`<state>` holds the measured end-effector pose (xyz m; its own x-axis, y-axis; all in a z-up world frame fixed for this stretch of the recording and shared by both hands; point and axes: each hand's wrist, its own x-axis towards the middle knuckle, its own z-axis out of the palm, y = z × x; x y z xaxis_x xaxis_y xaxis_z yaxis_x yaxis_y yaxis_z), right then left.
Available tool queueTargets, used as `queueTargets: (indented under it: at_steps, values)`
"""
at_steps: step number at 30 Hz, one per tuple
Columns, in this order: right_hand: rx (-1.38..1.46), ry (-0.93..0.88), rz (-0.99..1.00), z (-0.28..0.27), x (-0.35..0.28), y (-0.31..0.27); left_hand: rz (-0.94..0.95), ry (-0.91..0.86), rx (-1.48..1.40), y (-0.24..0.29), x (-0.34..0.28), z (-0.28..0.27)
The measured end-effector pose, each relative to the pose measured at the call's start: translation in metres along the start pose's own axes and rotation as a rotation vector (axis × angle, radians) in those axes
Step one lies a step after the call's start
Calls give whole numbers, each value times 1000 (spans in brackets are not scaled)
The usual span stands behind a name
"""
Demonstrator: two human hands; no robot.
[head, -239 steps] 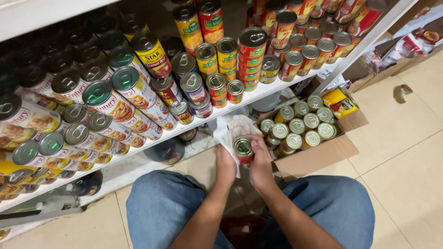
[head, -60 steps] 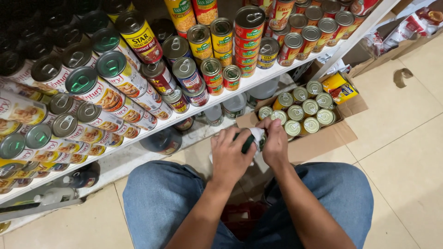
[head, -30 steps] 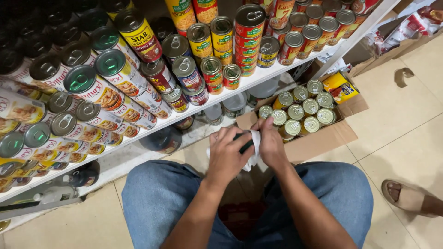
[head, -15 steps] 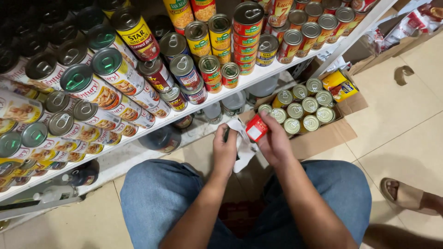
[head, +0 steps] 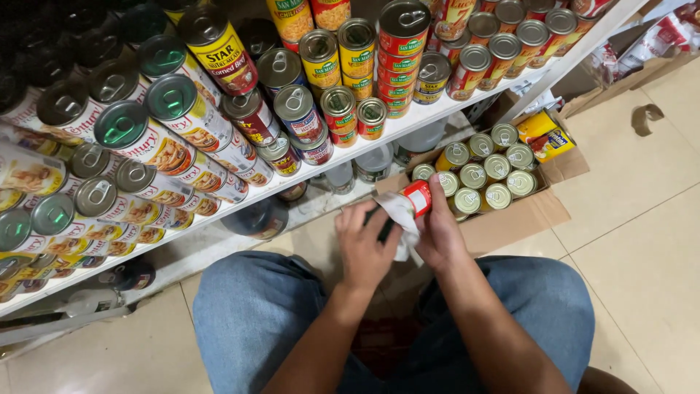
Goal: Cleaning and dusting canned food items on a grocery store shelf using a cloth.
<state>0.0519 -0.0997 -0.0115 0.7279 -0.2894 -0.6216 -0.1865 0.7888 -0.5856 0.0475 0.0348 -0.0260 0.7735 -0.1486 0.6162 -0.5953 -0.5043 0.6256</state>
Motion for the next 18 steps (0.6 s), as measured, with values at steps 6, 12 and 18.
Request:
queueTargets:
  at_steps: [6,12,18]
  values:
    - [-1,-30,-5,-11,18,6,-48,61,104,-16,7,4]
    - [-87,38,26,-8,7,1,6,-64,-65,-5,6,3]
    - [-12,-53,42,-6,5,7,-44,49,76,-20,8,5]
